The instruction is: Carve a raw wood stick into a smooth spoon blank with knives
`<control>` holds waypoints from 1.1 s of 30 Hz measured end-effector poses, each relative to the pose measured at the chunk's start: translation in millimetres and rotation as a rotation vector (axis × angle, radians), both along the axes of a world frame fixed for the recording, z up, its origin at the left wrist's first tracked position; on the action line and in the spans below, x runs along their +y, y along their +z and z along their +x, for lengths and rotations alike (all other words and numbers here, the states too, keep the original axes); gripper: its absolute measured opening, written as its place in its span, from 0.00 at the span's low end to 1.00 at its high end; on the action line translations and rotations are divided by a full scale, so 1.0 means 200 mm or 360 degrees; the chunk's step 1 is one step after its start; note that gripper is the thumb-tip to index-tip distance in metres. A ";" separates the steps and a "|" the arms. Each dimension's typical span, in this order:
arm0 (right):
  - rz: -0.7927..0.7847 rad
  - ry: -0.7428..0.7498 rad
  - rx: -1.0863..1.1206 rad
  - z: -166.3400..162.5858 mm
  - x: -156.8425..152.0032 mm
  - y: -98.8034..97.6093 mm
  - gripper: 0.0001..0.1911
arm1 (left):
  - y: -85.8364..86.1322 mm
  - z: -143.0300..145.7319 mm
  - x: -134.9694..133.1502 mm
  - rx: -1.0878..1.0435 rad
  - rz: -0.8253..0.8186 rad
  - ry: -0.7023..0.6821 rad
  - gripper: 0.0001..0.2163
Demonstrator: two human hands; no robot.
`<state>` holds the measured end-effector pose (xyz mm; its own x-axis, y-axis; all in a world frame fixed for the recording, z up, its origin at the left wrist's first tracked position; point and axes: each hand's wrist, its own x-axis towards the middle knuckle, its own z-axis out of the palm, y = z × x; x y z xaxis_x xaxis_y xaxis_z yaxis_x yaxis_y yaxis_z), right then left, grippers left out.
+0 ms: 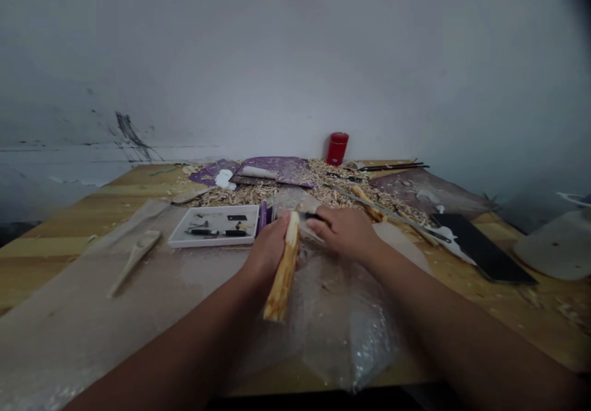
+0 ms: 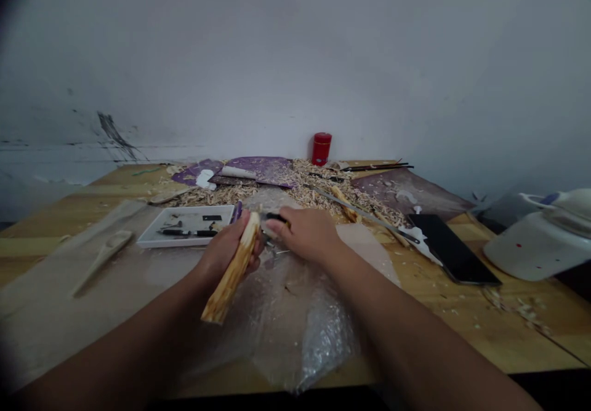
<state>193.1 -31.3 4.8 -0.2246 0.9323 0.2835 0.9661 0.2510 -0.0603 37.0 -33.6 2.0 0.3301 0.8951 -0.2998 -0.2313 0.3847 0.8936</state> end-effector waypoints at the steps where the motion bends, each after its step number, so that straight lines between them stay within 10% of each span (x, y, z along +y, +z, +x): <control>1: 0.0003 -0.0082 0.0017 0.03 0.03 -0.01 0.28 | 0.01 0.01 -0.01 -0.0030 0.0003 -0.0033 0.19; 5: 0.0030 -0.0245 0.0108 0.10 0.07 -0.01 0.28 | 0.01 0.01 -0.03 -0.0106 -0.0082 -0.0093 0.18; 17: -0.0095 0.0439 -0.0031 -0.11 -0.12 0.03 0.27 | -0.05 -0.04 0.10 0.0070 0.0149 0.0232 0.20; 33: 0.0001 0.0100 -0.0043 -0.02 -0.03 0.02 0.30 | 0.04 0.00 0.02 -0.0049 -0.0171 -0.0084 0.21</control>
<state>189.7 -37.5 9.6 -0.2900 0.9160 0.2771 0.9498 0.3110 -0.0341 37.0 -29.4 9.7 0.3867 0.8393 -0.3821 -0.2351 0.4904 0.8392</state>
